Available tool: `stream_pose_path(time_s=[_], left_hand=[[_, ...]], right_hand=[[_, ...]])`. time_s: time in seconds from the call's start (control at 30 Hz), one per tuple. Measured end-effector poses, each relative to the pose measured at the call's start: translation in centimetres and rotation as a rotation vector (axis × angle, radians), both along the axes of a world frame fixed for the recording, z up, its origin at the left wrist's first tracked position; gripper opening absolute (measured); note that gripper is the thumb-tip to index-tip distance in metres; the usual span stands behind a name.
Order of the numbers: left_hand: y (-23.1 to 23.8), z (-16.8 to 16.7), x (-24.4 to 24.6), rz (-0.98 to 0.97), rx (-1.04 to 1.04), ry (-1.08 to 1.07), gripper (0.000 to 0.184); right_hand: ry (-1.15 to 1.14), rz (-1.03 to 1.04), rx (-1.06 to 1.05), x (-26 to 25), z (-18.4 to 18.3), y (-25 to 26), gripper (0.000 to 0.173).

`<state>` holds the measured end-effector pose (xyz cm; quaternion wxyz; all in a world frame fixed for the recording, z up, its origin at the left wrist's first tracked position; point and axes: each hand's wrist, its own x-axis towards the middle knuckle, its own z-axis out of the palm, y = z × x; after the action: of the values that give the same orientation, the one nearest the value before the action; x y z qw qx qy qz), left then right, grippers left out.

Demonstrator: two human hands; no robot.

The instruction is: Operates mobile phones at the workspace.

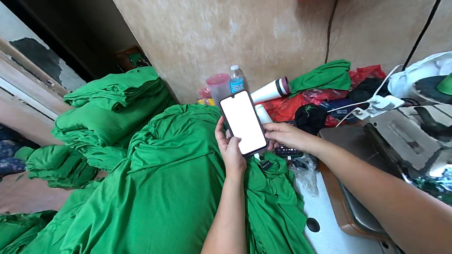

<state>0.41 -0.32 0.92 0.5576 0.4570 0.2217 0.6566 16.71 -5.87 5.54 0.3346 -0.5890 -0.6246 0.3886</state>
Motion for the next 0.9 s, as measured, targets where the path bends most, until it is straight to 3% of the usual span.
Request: stream_pose_path(time_s=[0.47,0.9], left_hand=[[-0.11,0.28,0.03,0.0,-0.04,-0.018,0.049],[0.04,0.04,-0.03,-0.001,-0.016,0.016,0.086]], right_hand=[[-0.005,0.011,-0.013,0.01,0.11,-0.02,0.032],[0.007,-0.005,-0.027,0.05,-0.01,0.12,0.033]])
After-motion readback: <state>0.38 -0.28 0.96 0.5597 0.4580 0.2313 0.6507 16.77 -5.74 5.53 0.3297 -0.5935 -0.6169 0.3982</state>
